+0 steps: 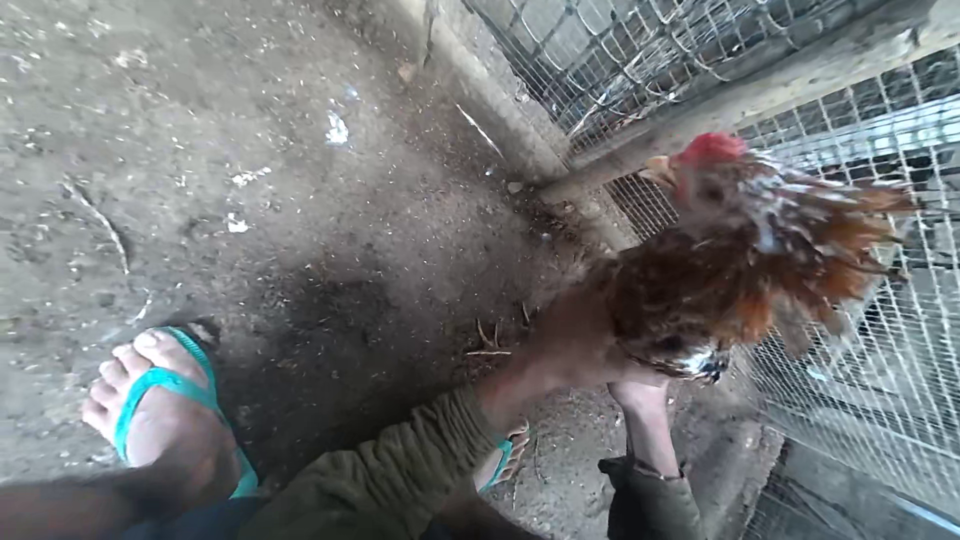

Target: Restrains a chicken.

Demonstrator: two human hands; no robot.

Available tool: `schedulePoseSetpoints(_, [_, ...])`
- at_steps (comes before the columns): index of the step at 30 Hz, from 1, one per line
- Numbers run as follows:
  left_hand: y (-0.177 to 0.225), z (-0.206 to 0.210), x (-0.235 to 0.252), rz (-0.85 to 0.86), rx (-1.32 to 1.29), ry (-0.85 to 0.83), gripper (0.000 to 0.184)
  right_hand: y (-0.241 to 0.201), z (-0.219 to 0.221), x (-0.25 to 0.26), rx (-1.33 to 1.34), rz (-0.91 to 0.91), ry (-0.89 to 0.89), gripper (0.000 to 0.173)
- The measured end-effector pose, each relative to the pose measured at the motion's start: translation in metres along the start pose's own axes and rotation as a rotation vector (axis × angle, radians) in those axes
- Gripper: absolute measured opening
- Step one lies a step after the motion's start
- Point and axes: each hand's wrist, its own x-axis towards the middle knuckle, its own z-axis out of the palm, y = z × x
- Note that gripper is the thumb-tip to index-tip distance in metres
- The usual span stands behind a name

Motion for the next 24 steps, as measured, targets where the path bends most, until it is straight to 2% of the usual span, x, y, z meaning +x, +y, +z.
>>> schedulePoseSetpoints(2, [-0.002,-0.002,0.003,-0.099,-0.128,-0.006,0.083,0.006,-0.004,0.003,0.016,-0.063,0.027,0.083])
schedulePoseSetpoints(4, [-0.006,-0.006,0.003,-0.215,-0.281,-0.033,0.077,0.002,-0.012,0.006,-0.004,-0.05,-0.027,0.093])
schedulePoseSetpoints(5, [-0.01,-0.009,0.003,-0.254,-0.408,-0.046,0.069,-0.007,-0.018,0.009,-0.069,-0.044,-0.07,0.095])
schedulePoseSetpoints(8, [-0.022,-0.012,-0.004,-0.298,-0.89,-0.033,0.032,-0.046,-0.04,0.012,-0.351,-0.068,-0.227,0.119])
schedulePoseSetpoints(10, [-0.033,-0.01,-0.008,-0.323,-1.039,-0.026,0.026,-0.068,-0.047,0.009,-0.482,-0.102,-0.272,0.123])
schedulePoseSetpoints(13, [-0.037,-0.013,-0.01,-0.393,-1.048,-0.04,0.027,-0.079,-0.048,0.004,-0.551,-0.152,-0.273,0.125])
schedulePoseSetpoints(17, [-0.038,-0.015,-0.009,-0.374,-1.032,-0.084,0.028,-0.076,-0.04,0.006,-0.527,-0.09,-0.251,0.13])
schedulePoseSetpoints(22, [-0.035,-0.016,-0.008,-0.407,-0.965,-0.114,0.031,-0.062,-0.029,0.012,-0.527,-0.024,-0.259,0.121])
schedulePoseSetpoints(23, [-0.039,-0.016,-0.009,-0.399,-0.979,-0.121,0.034,-0.059,-0.028,0.013,-0.531,-0.008,-0.276,0.12])
schedulePoseSetpoints(24, [-0.044,-0.016,-0.009,-0.381,-1.008,-0.119,0.046,-0.057,-0.028,0.013,-0.531,0.006,-0.29,0.119])
